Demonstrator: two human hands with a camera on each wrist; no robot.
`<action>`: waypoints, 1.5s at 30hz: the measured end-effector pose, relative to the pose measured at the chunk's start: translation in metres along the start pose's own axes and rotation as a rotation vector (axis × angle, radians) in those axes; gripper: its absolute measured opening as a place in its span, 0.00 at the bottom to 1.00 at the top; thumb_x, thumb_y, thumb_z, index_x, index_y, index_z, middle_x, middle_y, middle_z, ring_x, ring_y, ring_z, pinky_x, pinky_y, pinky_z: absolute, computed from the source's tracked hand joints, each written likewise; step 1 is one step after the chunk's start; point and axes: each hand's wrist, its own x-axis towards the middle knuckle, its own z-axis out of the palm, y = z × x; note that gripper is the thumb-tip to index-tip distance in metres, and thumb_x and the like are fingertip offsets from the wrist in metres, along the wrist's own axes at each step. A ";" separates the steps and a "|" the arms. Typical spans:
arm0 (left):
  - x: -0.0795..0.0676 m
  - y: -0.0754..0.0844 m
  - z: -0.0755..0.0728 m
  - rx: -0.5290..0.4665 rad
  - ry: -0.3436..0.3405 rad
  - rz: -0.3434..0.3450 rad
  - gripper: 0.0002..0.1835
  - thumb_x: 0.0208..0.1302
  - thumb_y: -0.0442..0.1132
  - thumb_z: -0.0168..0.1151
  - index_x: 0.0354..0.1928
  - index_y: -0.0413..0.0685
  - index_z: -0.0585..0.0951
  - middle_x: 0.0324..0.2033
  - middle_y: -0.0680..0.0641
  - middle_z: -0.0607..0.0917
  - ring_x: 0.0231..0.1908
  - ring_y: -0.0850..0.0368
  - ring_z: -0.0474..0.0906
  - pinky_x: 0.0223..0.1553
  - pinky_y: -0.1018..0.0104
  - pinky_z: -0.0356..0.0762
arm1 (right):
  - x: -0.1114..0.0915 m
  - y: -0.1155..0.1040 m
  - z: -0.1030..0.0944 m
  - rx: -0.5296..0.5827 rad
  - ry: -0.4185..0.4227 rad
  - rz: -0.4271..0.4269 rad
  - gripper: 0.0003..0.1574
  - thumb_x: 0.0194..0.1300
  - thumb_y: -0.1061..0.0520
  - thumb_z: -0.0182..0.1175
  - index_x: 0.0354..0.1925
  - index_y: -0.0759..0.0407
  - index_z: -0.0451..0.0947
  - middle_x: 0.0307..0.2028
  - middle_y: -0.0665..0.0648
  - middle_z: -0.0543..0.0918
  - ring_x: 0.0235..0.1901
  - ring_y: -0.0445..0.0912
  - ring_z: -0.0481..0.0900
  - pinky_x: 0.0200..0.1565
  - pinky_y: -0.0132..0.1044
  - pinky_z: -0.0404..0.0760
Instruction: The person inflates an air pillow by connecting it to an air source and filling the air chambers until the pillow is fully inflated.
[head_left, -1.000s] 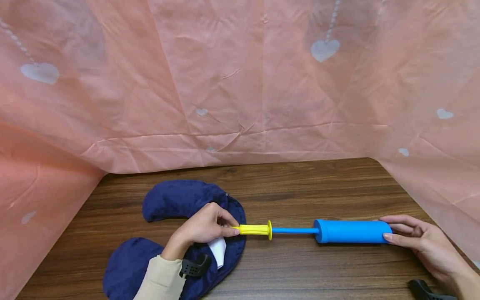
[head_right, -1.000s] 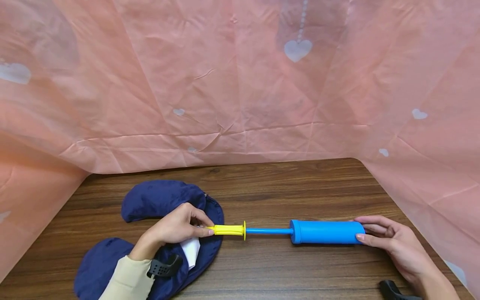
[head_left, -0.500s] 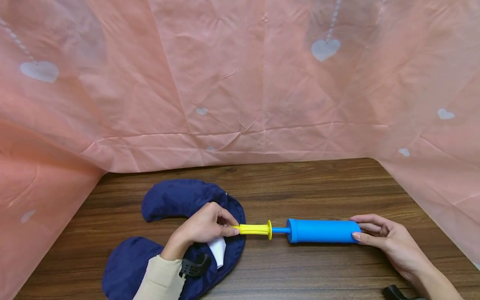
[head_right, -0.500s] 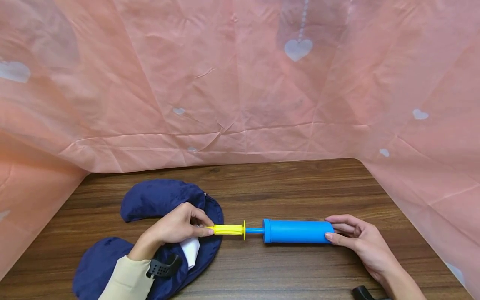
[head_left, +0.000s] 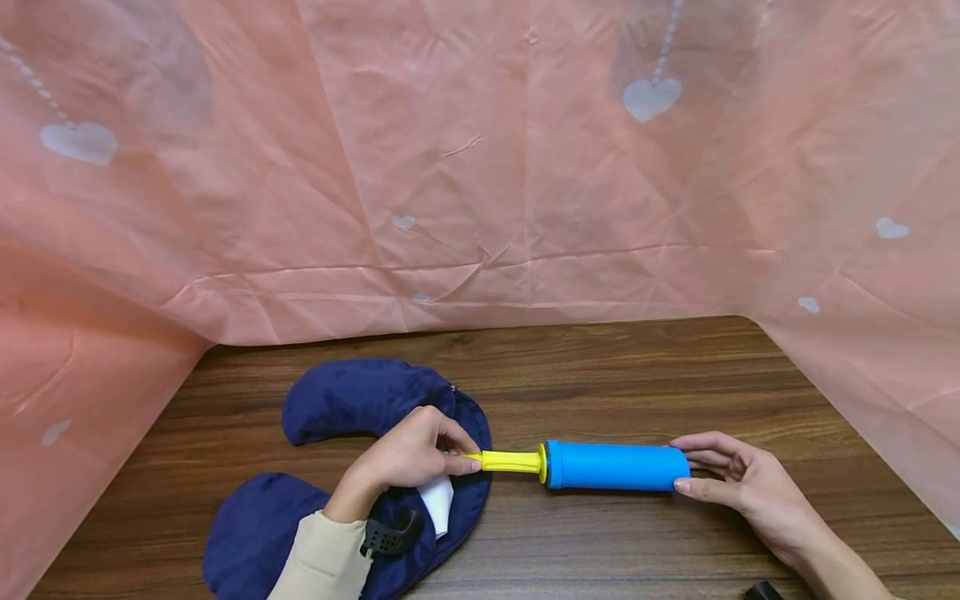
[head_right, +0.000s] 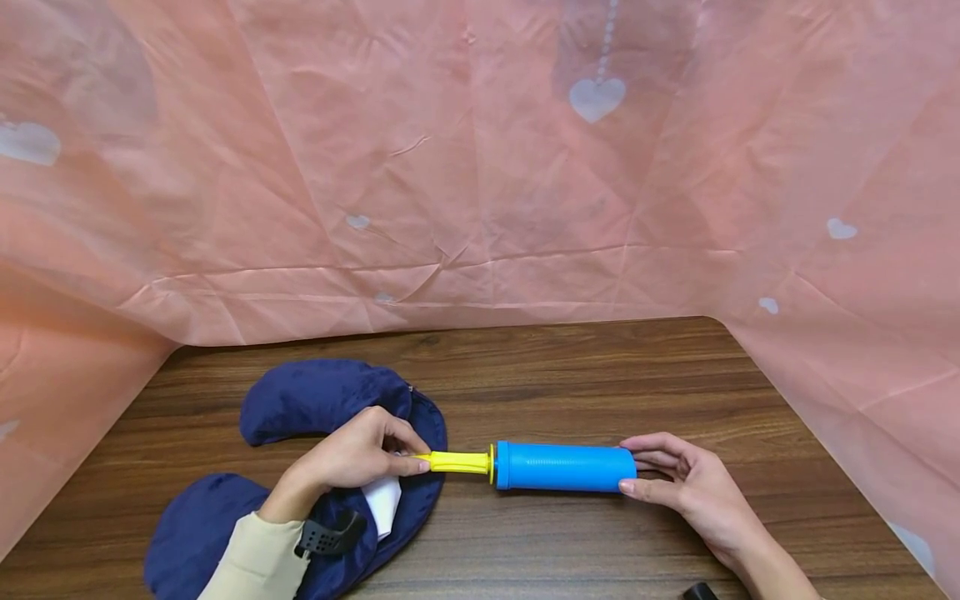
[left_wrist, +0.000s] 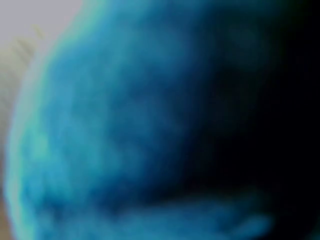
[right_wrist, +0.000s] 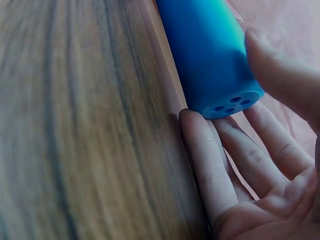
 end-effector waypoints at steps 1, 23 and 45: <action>0.000 0.000 0.000 -0.001 0.000 -0.001 0.02 0.66 0.38 0.77 0.37 0.51 0.95 0.30 0.56 0.92 0.27 0.62 0.79 0.31 0.71 0.74 | 0.000 0.000 0.000 -0.005 0.002 -0.002 0.29 0.70 0.62 0.72 0.67 0.64 0.79 0.52 0.37 0.91 0.50 0.34 0.88 0.47 0.31 0.84; 0.000 0.000 -0.002 -0.021 0.005 -0.005 0.04 0.66 0.39 0.77 0.40 0.48 0.95 0.30 0.53 0.92 0.26 0.63 0.77 0.31 0.72 0.73 | -0.007 0.035 -0.076 0.132 0.056 0.039 0.27 0.74 0.71 0.62 0.65 0.52 0.85 0.51 0.34 0.91 0.51 0.27 0.84 0.44 0.25 0.80; -0.002 -0.003 -0.006 -0.040 0.005 0.003 0.04 0.66 0.37 0.76 0.39 0.46 0.95 0.32 0.51 0.92 0.29 0.60 0.79 0.33 0.71 0.75 | -0.011 0.044 -0.089 0.152 0.021 0.059 0.29 0.77 0.71 0.59 0.65 0.45 0.85 0.52 0.34 0.90 0.50 0.30 0.86 0.45 0.27 0.82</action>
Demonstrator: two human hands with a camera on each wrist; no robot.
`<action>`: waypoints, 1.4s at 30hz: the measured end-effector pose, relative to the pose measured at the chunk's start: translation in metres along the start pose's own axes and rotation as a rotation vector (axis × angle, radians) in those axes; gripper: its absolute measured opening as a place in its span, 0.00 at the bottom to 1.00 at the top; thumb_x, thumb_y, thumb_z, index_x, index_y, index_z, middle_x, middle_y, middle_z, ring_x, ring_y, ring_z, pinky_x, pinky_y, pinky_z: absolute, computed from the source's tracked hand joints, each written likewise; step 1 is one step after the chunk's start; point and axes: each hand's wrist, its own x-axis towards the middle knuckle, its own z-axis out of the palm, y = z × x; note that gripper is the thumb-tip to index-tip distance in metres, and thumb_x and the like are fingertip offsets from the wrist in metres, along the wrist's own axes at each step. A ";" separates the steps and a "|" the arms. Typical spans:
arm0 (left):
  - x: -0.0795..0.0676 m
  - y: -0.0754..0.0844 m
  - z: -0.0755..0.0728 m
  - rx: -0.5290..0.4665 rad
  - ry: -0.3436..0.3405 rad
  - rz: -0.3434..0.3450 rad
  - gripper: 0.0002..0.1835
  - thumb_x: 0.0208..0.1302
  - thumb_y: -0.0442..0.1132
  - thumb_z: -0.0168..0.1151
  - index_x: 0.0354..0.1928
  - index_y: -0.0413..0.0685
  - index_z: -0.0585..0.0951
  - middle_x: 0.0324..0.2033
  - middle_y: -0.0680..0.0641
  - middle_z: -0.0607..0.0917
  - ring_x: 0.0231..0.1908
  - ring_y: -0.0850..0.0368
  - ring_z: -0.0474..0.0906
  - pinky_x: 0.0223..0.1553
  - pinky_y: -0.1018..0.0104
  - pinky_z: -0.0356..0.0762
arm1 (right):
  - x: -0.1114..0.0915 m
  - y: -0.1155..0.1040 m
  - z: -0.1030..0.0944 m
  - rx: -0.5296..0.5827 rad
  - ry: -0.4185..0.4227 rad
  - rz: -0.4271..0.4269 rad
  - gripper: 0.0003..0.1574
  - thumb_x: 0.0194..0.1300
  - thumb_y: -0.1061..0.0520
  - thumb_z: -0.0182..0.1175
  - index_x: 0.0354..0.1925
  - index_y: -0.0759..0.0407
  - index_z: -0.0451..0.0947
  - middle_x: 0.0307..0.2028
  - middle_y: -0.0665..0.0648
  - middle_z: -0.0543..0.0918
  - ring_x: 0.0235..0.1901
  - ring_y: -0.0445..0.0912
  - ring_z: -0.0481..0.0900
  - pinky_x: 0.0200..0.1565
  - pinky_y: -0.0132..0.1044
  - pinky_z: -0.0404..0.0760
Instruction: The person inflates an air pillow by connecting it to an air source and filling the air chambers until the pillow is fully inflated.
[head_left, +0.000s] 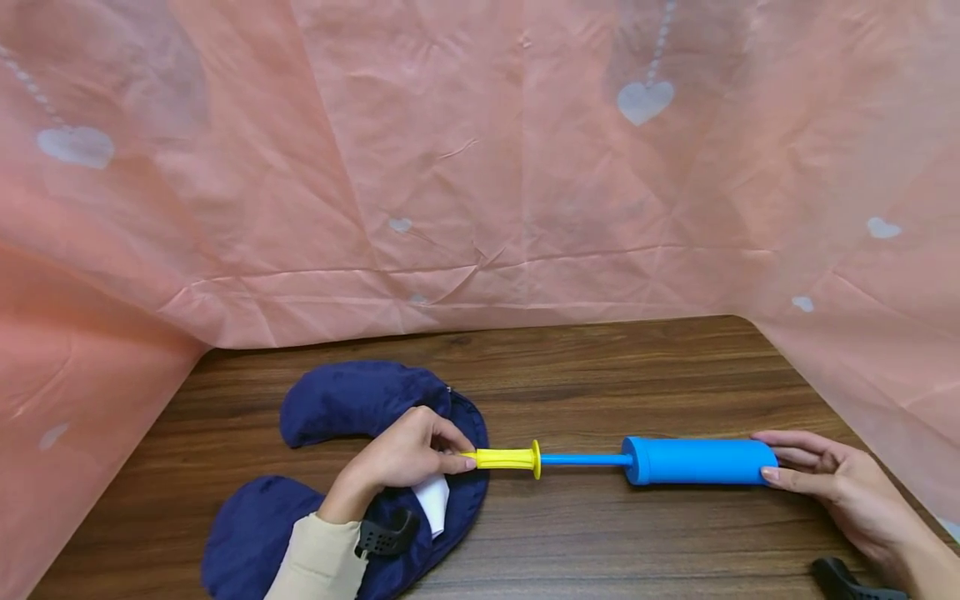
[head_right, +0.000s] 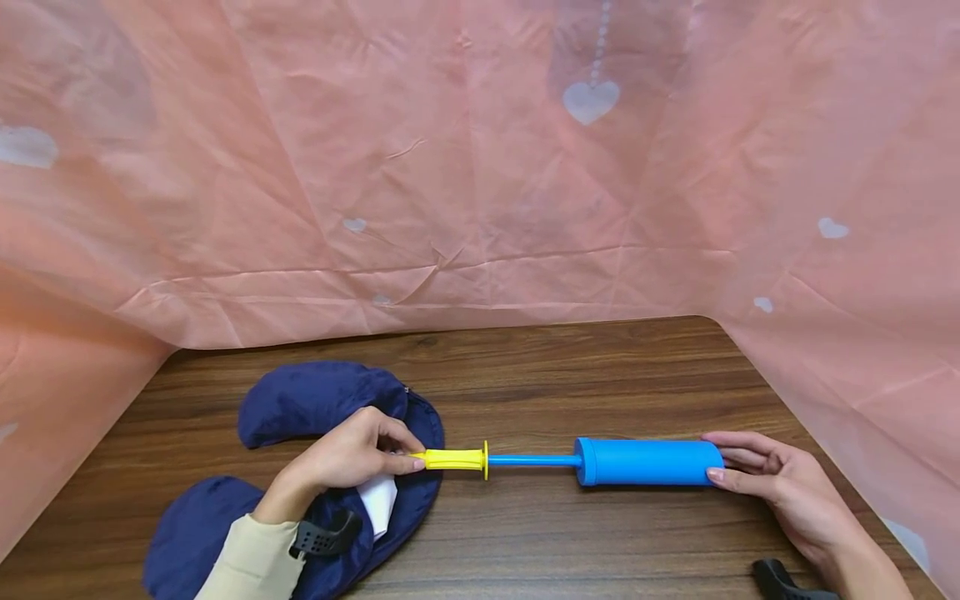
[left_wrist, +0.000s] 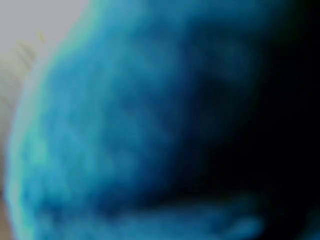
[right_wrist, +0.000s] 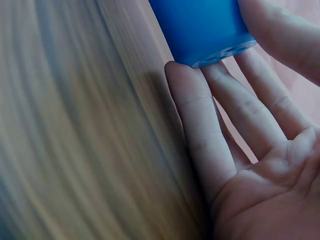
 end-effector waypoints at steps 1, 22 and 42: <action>0.000 0.000 0.000 -0.002 0.000 0.004 0.04 0.66 0.37 0.76 0.39 0.46 0.95 0.32 0.51 0.92 0.29 0.60 0.79 0.32 0.71 0.75 | 0.002 -0.001 0.003 -0.003 -0.011 -0.001 0.28 0.77 0.70 0.59 0.65 0.46 0.85 0.52 0.34 0.90 0.51 0.30 0.85 0.45 0.27 0.82; -0.001 0.000 -0.002 0.056 0.002 0.022 0.02 0.67 0.38 0.76 0.38 0.50 0.95 0.33 0.54 0.93 0.30 0.64 0.80 0.34 0.71 0.77 | 0.013 -0.022 0.086 -0.069 -0.062 -0.051 0.25 0.71 0.67 0.69 0.63 0.56 0.84 0.51 0.38 0.91 0.50 0.35 0.87 0.47 0.28 0.83; 0.000 0.000 0.002 0.080 0.014 0.000 0.02 0.67 0.39 0.76 0.39 0.54 0.95 0.34 0.56 0.93 0.28 0.64 0.78 0.32 0.72 0.73 | 0.009 -0.013 0.044 -0.061 -0.048 -0.053 0.26 0.73 0.70 0.63 0.64 0.53 0.85 0.52 0.36 0.91 0.52 0.30 0.86 0.47 0.26 0.82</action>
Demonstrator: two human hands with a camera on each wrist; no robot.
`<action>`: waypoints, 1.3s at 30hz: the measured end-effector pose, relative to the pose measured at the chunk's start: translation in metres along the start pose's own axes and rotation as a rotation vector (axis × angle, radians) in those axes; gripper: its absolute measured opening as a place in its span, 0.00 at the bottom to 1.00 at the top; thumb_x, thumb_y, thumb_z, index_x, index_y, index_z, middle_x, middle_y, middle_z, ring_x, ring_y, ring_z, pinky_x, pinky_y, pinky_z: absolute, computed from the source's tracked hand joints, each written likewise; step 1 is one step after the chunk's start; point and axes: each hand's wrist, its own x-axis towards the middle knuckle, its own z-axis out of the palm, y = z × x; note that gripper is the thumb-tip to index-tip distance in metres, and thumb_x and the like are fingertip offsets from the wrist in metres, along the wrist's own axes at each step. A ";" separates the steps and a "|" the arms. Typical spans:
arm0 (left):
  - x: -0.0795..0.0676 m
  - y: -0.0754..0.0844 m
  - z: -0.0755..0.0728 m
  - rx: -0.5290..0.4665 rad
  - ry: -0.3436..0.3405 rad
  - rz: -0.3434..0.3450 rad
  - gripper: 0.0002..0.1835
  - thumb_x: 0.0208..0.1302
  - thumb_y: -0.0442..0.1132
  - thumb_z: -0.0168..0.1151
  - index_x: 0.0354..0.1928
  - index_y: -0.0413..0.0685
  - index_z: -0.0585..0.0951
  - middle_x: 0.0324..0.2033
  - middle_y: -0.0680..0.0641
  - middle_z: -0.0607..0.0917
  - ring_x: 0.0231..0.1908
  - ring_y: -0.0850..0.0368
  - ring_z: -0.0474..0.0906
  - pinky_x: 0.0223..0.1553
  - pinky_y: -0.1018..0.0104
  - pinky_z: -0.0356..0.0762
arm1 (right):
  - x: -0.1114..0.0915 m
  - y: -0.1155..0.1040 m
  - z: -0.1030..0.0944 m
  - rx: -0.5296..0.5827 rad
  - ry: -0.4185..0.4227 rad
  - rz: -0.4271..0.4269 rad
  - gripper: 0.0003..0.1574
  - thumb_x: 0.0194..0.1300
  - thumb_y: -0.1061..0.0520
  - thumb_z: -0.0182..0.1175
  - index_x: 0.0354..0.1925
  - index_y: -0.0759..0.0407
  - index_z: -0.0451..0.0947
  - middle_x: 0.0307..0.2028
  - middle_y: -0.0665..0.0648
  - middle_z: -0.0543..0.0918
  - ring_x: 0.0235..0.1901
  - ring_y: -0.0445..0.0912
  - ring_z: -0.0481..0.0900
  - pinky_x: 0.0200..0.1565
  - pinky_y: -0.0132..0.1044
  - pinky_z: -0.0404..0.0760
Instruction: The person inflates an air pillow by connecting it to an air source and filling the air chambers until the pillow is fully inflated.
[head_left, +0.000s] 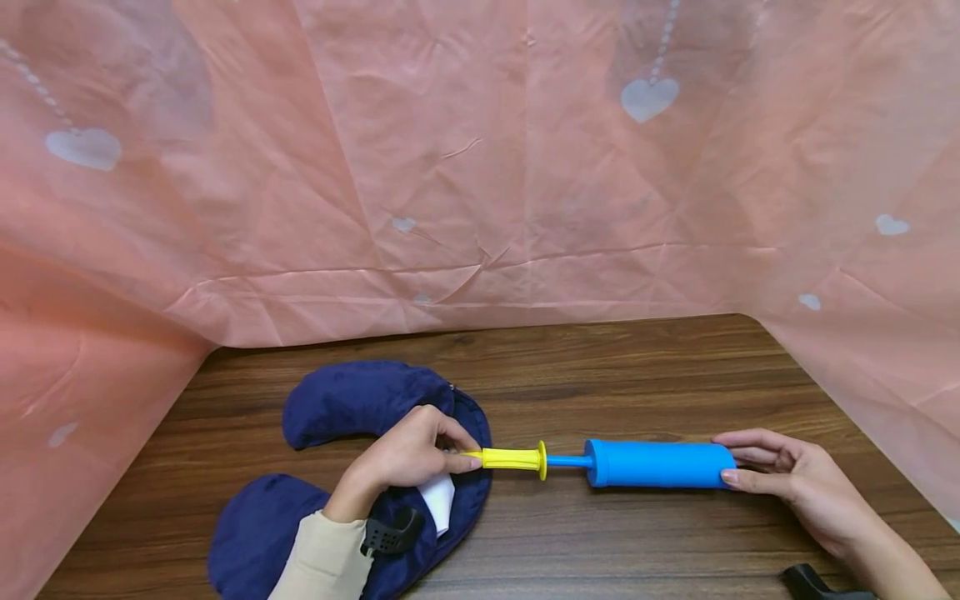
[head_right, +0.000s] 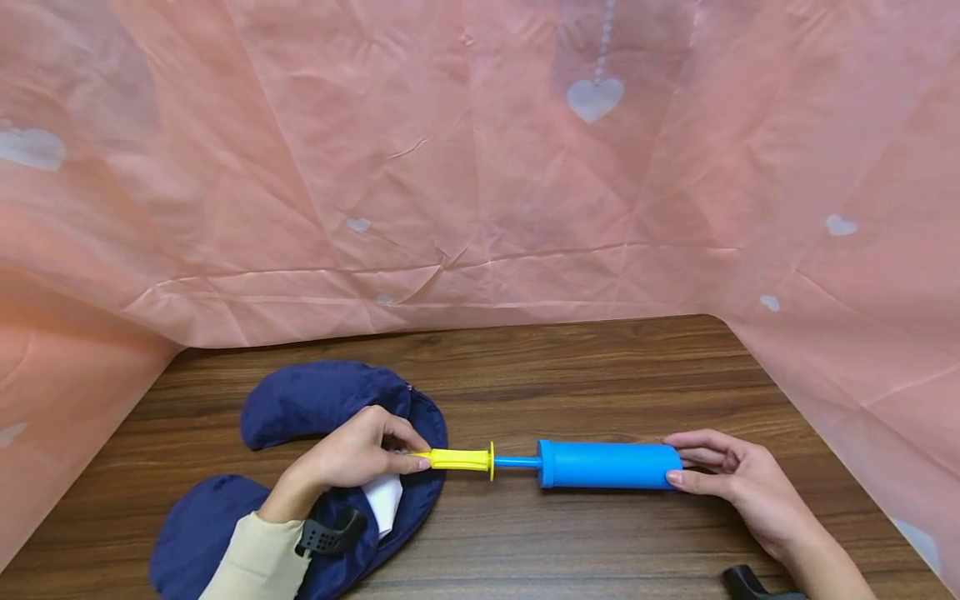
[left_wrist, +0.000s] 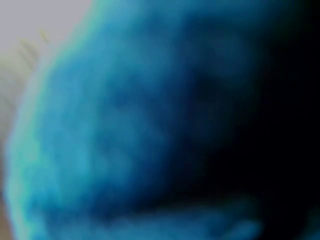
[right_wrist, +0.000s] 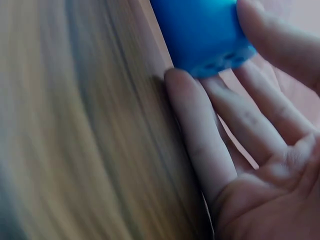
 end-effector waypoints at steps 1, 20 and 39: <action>0.000 0.000 0.000 0.003 0.002 0.003 0.02 0.66 0.39 0.77 0.39 0.54 0.95 0.34 0.56 0.93 0.28 0.64 0.78 0.32 0.72 0.73 | -0.001 0.003 -0.007 0.013 0.002 -0.002 0.26 0.74 0.71 0.63 0.64 0.54 0.85 0.52 0.36 0.91 0.52 0.29 0.86 0.47 0.26 0.82; 0.000 -0.001 -0.002 -0.020 0.002 0.008 0.03 0.66 0.39 0.77 0.38 0.50 0.95 0.30 0.54 0.92 0.25 0.65 0.76 0.30 0.73 0.72 | -0.019 0.023 -0.058 0.060 0.063 0.034 0.32 0.76 0.73 0.58 0.62 0.41 0.87 0.51 0.33 0.91 0.48 0.31 0.87 0.42 0.27 0.82; -0.002 -0.001 -0.006 0.009 0.013 0.042 0.02 0.67 0.37 0.76 0.38 0.51 0.95 0.34 0.55 0.93 0.26 0.65 0.78 0.29 0.73 0.73 | 0.002 -0.011 0.025 -0.055 0.093 0.023 0.24 0.72 0.65 0.69 0.64 0.58 0.84 0.49 0.37 0.92 0.46 0.35 0.88 0.44 0.30 0.84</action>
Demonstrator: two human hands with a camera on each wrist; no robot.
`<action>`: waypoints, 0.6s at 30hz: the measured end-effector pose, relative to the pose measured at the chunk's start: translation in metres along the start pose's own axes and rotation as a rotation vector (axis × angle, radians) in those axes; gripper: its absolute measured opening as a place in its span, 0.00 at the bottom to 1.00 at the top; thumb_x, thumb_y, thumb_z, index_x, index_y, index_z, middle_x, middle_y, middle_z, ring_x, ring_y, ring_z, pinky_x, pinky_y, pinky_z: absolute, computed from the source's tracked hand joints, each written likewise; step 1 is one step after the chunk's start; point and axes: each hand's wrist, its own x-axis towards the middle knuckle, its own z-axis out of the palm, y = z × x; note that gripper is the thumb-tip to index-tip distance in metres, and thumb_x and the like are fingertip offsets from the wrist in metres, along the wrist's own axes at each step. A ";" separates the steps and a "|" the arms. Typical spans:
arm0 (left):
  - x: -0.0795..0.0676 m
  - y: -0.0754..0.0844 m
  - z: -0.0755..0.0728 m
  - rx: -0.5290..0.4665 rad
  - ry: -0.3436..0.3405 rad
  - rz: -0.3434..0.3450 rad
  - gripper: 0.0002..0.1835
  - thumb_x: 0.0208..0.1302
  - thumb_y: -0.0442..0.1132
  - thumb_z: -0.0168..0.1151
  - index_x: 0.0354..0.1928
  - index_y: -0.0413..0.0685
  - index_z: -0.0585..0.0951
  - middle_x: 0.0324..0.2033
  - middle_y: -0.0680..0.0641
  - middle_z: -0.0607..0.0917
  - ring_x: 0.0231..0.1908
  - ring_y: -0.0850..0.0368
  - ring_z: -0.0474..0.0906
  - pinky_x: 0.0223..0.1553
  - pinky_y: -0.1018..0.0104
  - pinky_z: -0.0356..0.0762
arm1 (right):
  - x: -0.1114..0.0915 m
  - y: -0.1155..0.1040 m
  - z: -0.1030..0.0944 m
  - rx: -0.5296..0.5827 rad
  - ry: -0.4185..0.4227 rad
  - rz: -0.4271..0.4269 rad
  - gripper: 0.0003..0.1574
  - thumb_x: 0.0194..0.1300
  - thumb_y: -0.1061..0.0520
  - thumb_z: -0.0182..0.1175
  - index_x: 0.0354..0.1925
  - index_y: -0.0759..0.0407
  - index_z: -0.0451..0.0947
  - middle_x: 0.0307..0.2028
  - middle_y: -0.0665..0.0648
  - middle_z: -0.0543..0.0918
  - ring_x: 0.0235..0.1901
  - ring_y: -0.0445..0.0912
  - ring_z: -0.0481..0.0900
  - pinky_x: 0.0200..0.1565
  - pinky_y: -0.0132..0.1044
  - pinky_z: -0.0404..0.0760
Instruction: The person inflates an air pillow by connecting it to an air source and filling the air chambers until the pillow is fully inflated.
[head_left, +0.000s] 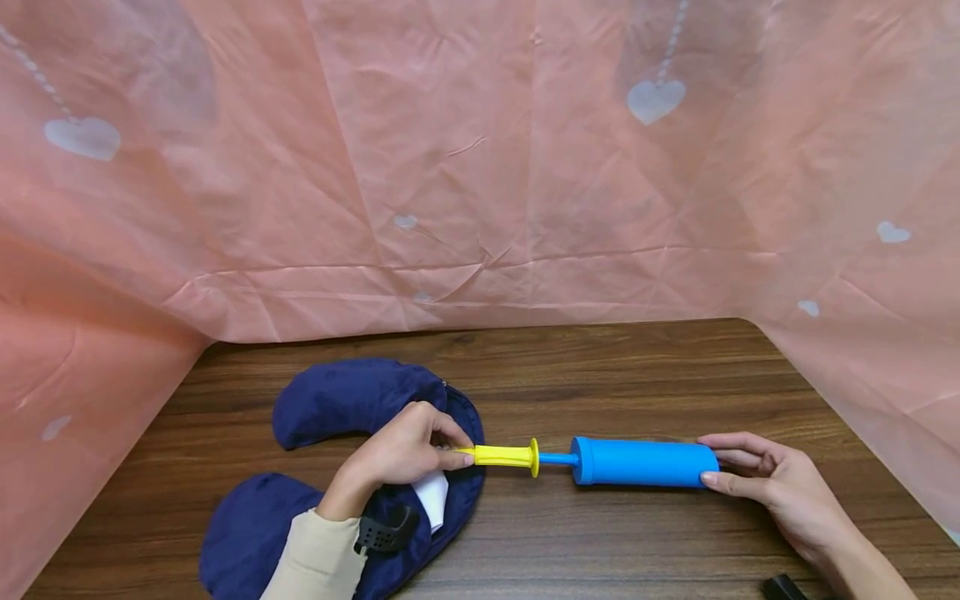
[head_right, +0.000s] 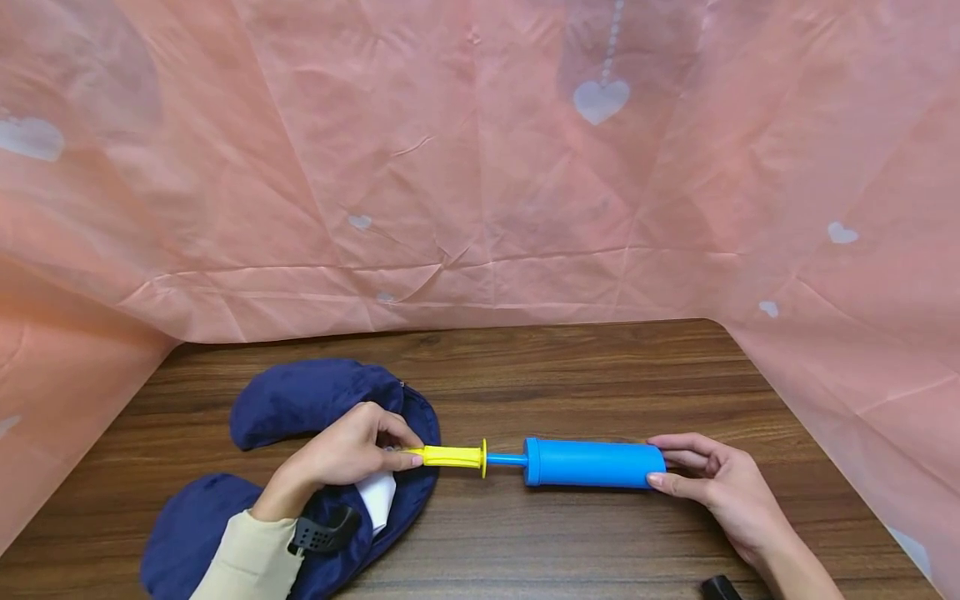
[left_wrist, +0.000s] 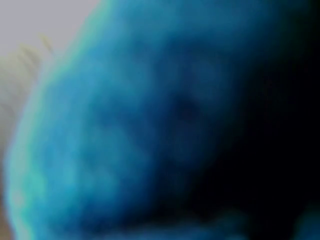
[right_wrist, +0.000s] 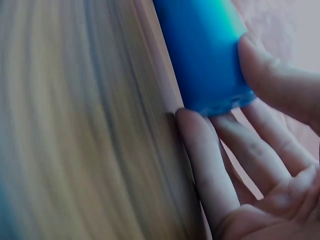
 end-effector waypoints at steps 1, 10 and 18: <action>0.000 0.000 0.000 0.001 -0.002 -0.001 0.02 0.67 0.37 0.76 0.38 0.51 0.95 0.34 0.55 0.93 0.26 0.65 0.78 0.29 0.73 0.72 | 0.000 -0.003 0.005 -0.016 0.003 0.003 0.25 0.71 0.64 0.70 0.65 0.59 0.84 0.49 0.37 0.92 0.46 0.35 0.89 0.44 0.31 0.84; 0.000 0.001 0.001 0.015 -0.007 0.004 0.02 0.67 0.37 0.76 0.39 0.51 0.95 0.36 0.54 0.93 0.27 0.66 0.78 0.29 0.73 0.73 | 0.000 -0.016 0.036 -0.058 -0.010 0.008 0.29 0.69 0.60 0.74 0.66 0.63 0.81 0.49 0.36 0.92 0.46 0.33 0.88 0.45 0.32 0.84; 0.001 0.002 0.002 0.029 -0.010 0.001 0.03 0.67 0.37 0.76 0.40 0.52 0.95 0.37 0.53 0.94 0.28 0.65 0.78 0.30 0.72 0.73 | -0.002 -0.017 0.040 -0.058 -0.003 0.001 0.29 0.69 0.60 0.74 0.65 0.62 0.82 0.50 0.34 0.91 0.49 0.31 0.87 0.46 0.30 0.83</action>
